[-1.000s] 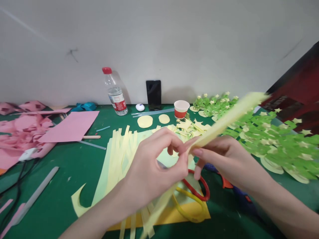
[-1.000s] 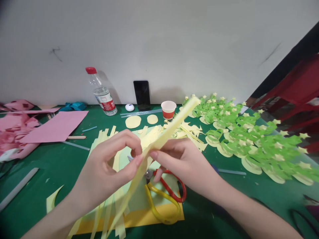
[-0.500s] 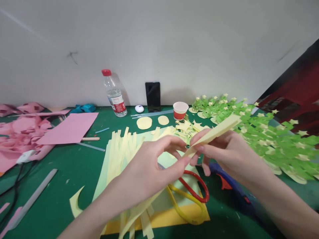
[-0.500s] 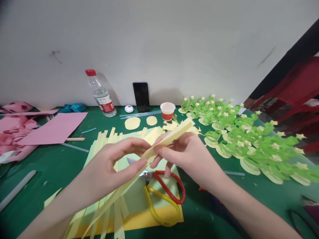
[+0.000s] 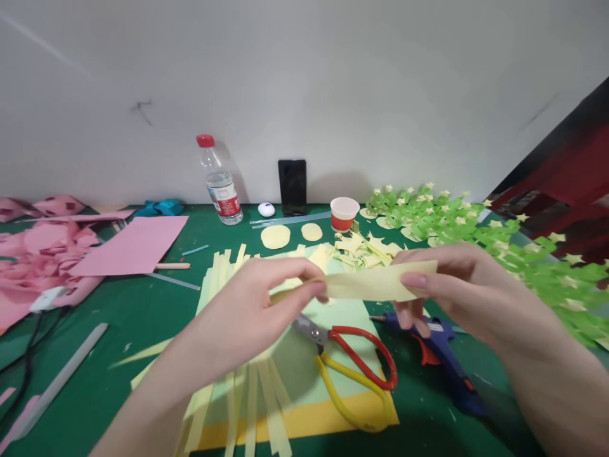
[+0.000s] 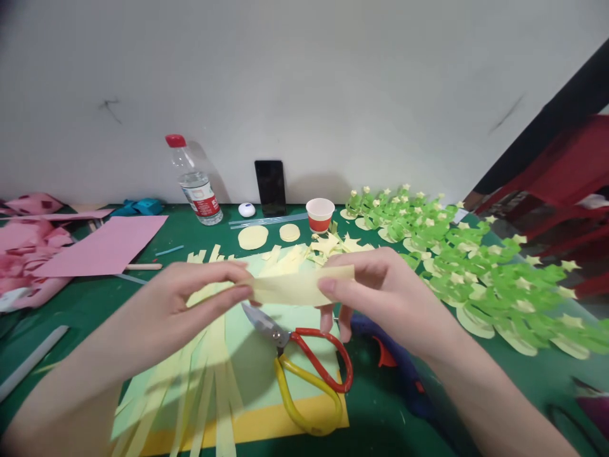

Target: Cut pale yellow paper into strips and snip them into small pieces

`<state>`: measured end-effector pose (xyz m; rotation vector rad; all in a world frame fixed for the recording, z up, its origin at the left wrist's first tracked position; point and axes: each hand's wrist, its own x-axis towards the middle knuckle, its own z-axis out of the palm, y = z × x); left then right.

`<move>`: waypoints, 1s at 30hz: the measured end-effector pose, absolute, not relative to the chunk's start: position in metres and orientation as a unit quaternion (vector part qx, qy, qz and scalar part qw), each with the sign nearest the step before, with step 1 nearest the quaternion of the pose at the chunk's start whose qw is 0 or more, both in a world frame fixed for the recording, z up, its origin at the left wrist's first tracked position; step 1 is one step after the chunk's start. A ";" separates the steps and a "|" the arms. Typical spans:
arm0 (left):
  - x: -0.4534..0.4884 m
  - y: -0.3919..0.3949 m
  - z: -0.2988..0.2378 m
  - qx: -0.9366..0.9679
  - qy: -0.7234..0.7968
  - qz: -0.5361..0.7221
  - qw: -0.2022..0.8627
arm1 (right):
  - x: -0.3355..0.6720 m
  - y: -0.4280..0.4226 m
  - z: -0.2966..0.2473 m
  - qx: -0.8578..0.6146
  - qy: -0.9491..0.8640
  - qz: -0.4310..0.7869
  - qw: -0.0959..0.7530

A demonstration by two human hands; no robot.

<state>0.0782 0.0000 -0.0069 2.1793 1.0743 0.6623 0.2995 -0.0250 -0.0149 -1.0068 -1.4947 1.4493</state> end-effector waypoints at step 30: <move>0.098 -0.025 -0.015 0.829 0.280 0.482 0.049 | 0.278 -0.047 -0.019 -0.358 -0.819 -0.003 0.449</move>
